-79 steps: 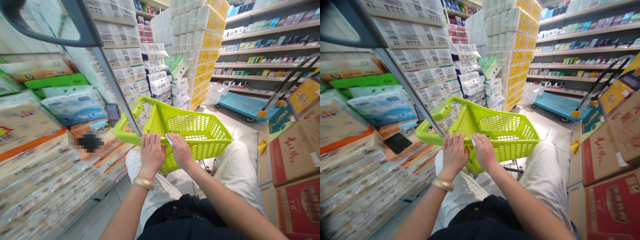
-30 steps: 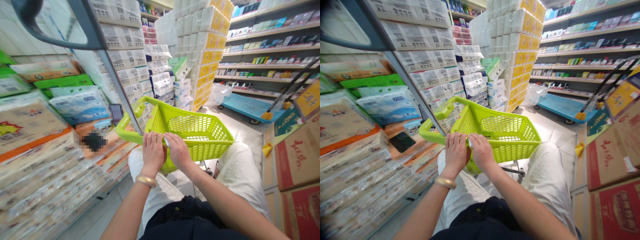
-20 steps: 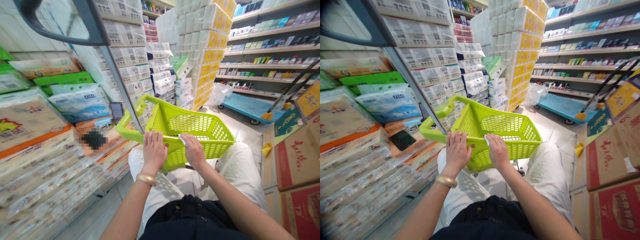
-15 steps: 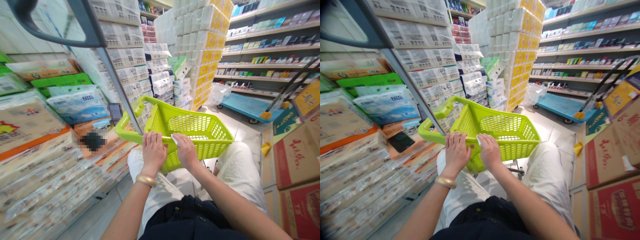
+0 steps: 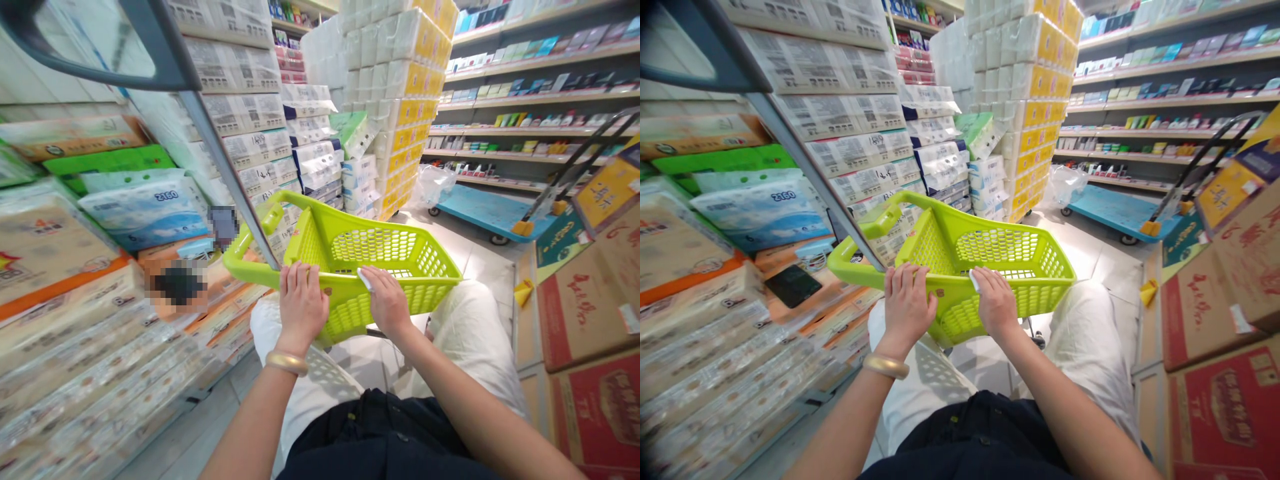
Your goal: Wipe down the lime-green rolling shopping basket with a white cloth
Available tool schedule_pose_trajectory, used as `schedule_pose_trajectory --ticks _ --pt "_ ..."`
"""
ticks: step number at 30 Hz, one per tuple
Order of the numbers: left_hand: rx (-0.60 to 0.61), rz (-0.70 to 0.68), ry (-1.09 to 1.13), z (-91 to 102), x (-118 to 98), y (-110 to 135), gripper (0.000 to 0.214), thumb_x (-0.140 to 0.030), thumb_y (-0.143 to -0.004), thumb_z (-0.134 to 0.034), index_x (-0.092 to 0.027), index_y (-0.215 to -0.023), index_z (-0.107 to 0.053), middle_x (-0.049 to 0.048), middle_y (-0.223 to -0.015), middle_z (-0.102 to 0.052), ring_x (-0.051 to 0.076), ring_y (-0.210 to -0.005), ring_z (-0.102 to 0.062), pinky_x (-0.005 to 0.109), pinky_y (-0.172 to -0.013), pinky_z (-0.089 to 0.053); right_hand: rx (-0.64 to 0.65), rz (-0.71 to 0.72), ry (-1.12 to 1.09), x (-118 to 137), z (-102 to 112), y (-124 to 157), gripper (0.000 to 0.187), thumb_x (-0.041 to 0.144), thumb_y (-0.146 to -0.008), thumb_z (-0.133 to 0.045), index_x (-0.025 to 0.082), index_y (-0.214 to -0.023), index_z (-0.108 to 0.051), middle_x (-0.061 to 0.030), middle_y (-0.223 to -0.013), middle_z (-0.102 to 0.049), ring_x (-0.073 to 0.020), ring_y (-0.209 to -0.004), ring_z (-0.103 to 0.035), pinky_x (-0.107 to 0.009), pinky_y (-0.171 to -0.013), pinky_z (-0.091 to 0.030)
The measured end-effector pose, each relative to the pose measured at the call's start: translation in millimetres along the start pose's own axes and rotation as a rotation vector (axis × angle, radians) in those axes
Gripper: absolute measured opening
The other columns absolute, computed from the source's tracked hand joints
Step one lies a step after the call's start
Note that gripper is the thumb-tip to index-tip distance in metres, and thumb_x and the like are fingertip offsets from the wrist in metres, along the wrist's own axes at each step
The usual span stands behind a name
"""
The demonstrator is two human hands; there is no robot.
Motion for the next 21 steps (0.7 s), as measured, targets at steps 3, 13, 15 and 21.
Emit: schedule_pose_trajectory --ticks 3,13,15,21 --pt "-0.001 0.001 -0.014 -0.3 -1 -1 0.043 -0.020 -0.078 -0.058 -0.010 -0.120 -0.058 0.0181 -0.119 -0.061 0.035 -0.127 -0.047 0.054 -0.116 -0.028 0.011 0.008 -0.032 16 -5 -7 0.049 0.000 -0.084 -0.038 0.014 -0.122 -0.065 -0.0120 -0.123 -0.070 -0.0231 -0.117 -0.063 -0.043 -0.106 -0.048" --pt "0.017 -0.015 -0.031 1.6 0 0 0.046 -0.018 -0.077 -0.058 -0.010 -0.122 -0.058 0.0180 -0.120 -0.060 0.035 -0.128 -0.046 0.054 -0.117 -0.028 0.014 0.057 -0.130 15 -5 -2 0.050 0.003 -0.089 -0.036 0.018 -0.130 -0.061 -0.0097 -0.128 -0.067 -0.0202 -0.123 -0.060 -0.043 -0.110 -0.045" --pt "0.014 -0.009 -0.024 1.5 -1 0 0.045 -0.019 -0.077 -0.058 -0.010 -0.121 -0.058 0.0179 -0.119 -0.060 0.035 -0.128 -0.047 0.054 -0.117 -0.028 -0.001 0.029 -0.110 1 1 4 0.051 0.004 -0.089 -0.037 0.020 -0.130 -0.061 -0.0092 -0.127 -0.068 -0.0204 -0.122 -0.061 -0.044 -0.110 -0.045" --pt "0.000 -0.002 -0.028 0.1 -2 -1 0.043 -0.020 -0.078 -0.059 -0.009 -0.120 -0.059 0.0174 -0.118 -0.060 0.035 -0.127 -0.047 0.054 -0.117 -0.028 -0.025 0.008 -0.086 9 -2 0 0.048 0.004 -0.089 -0.037 0.017 -0.126 -0.064 -0.0108 -0.124 -0.069 -0.0217 -0.119 -0.063 -0.044 -0.107 -0.047"
Point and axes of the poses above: each hand's wrist, its own y-axis away from the middle knuckle, its own z-axis out of the back of the hand, x = y × z, the point moved 3 cm from there along -y, towards the middle knuckle
